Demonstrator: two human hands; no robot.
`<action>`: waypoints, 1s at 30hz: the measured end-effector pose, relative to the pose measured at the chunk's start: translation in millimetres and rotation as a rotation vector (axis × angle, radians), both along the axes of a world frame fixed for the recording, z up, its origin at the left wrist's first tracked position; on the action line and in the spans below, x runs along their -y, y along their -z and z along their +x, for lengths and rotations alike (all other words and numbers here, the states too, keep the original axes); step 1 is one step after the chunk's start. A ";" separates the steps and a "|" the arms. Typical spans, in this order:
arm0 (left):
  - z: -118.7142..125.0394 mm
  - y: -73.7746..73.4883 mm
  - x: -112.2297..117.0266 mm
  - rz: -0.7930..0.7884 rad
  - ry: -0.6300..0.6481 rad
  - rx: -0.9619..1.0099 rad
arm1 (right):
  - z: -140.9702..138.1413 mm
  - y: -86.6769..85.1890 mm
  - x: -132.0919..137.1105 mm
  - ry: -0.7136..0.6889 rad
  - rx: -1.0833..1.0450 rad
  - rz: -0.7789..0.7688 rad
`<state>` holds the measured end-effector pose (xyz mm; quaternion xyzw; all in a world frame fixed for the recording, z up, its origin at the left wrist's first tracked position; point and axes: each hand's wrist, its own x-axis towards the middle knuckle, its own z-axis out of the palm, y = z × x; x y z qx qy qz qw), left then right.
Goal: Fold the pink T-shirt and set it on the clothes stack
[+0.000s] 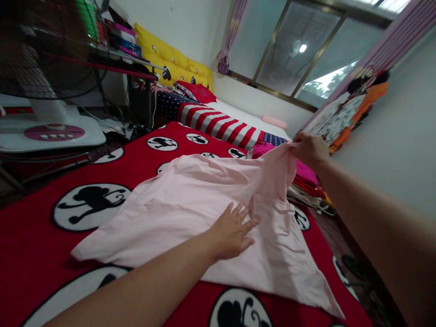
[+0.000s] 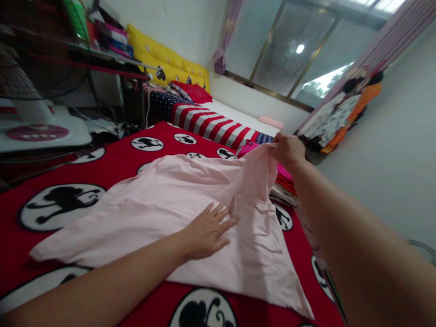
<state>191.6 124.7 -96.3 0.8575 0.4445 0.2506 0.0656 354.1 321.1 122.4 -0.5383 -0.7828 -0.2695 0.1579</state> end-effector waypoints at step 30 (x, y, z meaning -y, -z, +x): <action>-34.9 -31.5 -21.6 -0.143 -0.002 0.225 | 29.2 203.1 194.0 -0.288 -0.666 -0.467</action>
